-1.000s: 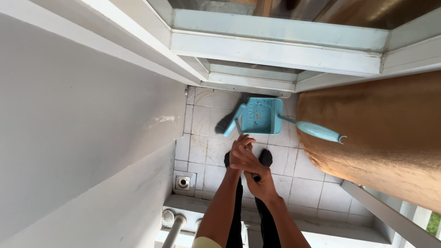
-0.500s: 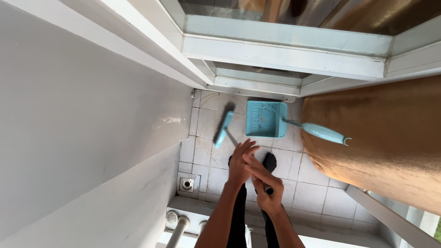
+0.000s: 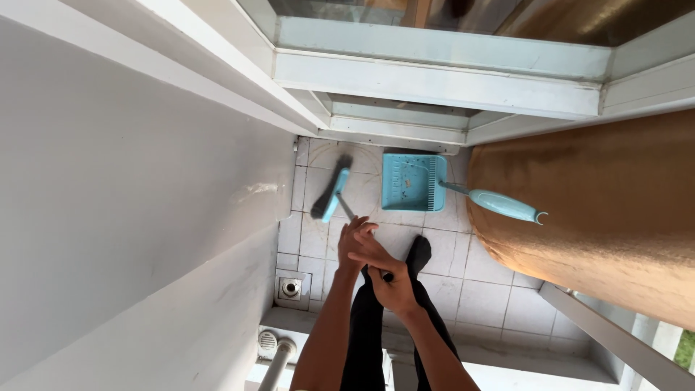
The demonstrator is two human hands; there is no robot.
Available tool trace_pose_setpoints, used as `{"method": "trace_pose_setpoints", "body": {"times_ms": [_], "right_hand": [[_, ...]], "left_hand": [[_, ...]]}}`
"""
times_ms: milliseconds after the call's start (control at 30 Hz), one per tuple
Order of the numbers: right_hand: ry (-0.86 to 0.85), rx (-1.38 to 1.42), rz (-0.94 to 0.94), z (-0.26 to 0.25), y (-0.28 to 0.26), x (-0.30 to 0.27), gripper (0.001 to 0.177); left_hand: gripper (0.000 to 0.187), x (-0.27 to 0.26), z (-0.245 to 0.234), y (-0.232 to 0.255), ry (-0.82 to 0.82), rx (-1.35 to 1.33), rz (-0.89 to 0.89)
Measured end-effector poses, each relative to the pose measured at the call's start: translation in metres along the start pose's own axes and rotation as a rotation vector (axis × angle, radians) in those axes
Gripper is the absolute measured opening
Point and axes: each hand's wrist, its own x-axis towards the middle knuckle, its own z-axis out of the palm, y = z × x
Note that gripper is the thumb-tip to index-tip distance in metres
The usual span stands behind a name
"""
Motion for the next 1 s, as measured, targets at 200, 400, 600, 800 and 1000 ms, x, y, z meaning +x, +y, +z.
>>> {"method": "trace_pose_setpoints", "body": {"times_ms": [200,400,600,800,1000], "right_hand": [[0.051,-0.123,-0.130,-0.022,-0.006,-0.003,0.053],[0.026,-0.189,-0.160,-0.032,-0.035,-0.008,0.049],[0.148,-0.088,-0.171,-0.028,-0.036,-0.020,0.052],[0.143,-0.236,-0.152,-0.016,-0.054,-0.026,0.047],[-0.094,-0.522,-0.034,-0.006,-0.097,-0.040,0.055]], "left_hand": [[0.019,0.010,0.044,0.025,0.076,-0.109,0.094],[0.018,0.010,0.032,0.072,0.173,-0.171,0.131],[0.031,-0.012,-0.007,0.103,0.241,-0.203,0.214],[0.043,-0.059,-0.069,0.127,0.181,-0.203,0.336],[0.042,-0.082,-0.095,0.116,-0.199,-0.427,-0.084]]}}
